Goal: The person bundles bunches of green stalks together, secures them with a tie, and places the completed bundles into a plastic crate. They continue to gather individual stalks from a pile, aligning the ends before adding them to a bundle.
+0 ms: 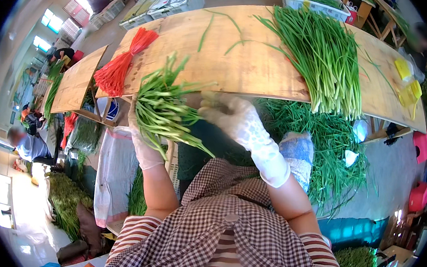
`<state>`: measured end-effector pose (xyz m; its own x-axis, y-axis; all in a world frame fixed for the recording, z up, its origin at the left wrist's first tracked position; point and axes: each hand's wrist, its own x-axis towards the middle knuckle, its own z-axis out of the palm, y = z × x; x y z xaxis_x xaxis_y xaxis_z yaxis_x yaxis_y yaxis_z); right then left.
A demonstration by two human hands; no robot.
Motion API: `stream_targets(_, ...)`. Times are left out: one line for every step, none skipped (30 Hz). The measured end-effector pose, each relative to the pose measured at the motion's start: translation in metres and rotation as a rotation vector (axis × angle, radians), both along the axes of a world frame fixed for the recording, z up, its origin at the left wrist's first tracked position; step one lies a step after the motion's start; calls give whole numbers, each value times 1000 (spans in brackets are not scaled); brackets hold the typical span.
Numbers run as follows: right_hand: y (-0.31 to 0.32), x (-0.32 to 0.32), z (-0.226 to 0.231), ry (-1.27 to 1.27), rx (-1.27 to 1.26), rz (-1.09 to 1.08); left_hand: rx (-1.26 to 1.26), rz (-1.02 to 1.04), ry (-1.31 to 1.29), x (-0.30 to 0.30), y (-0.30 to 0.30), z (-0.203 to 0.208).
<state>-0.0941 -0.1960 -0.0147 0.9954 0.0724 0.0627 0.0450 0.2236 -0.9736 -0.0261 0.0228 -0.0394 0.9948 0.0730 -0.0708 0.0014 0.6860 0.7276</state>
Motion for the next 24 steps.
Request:
stream_targets(0,0,5,-22,-201,82,-54,-5,29,1,-4,0)
stream_targets(2,2,-4,37,-184,99,-85,-21,22,6,-6,-5)
stream_targets(3,4,-9,62,-210,117,-226,-69,11,11,-10,-8)
stream_targets(4,6,-14,86,-235,136,-212,-3,3,17,-15,-11)
stream_targets(2,5,-17,148,-200,133,-197,-2,14,19,-16,-13)
stream_targets(-2,5,-20,68,-163,111,-182,5,23,19,-17,-9)
stream_targets(-4,6,-22,-27,-168,37,-182,9,26,23,-15,-13)
stream_targets(-6,7,-22,-123,-174,-37,-203,35,43,30,-11,-21)
stream_targets(-10,8,-25,-110,-240,-62,-225,61,59,35,-8,-25)
stream_targets(-14,7,-26,-109,-241,-59,-225,64,61,38,-4,-28)
stream_targets(-16,5,-27,-75,-234,-68,-232,109,59,41,-1,-32)
stream_targets(-19,5,-27,-41,-229,-80,-241,153,56,42,0,-33)
stream_targets(-24,5,-30,-61,-274,-94,-269,149,49,41,2,-32)
stream_targets(-30,4,-35,-60,-276,-91,-271,152,51,43,4,-34)
stream_targets(-33,1,-40,-35,-238,-176,-260,178,51,46,10,-36)
stream_targets(-37,-2,-46,-14,-203,-264,-252,199,47,48,12,-35)
stream_targets(-37,-3,-59,29,-139,-347,-210,232,45,49,15,-35)
stream_targets(-41,-4,-75,76,-194,-405,-217,228,41,50,15,-36)
stream_targets(-36,-7,-85,103,-61,-427,-193,255,15,49,18,-38)
stream_targets(-32,-11,-93,129,72,-448,-169,282,-12,48,20,-40)
stream_targets(-30,-14,-95,159,98,-518,-169,283,-8,46,20,-36)
stream_targets(-34,-16,-99,173,160,-572,-214,235,-1,44,19,-32)
stream_targets(-42,-17,-103,175,228,-653,-260,186,7,42,19,-28)
stream_targets(-50,-17,-104,170,298,-734,-262,185,5,39,15,-24)
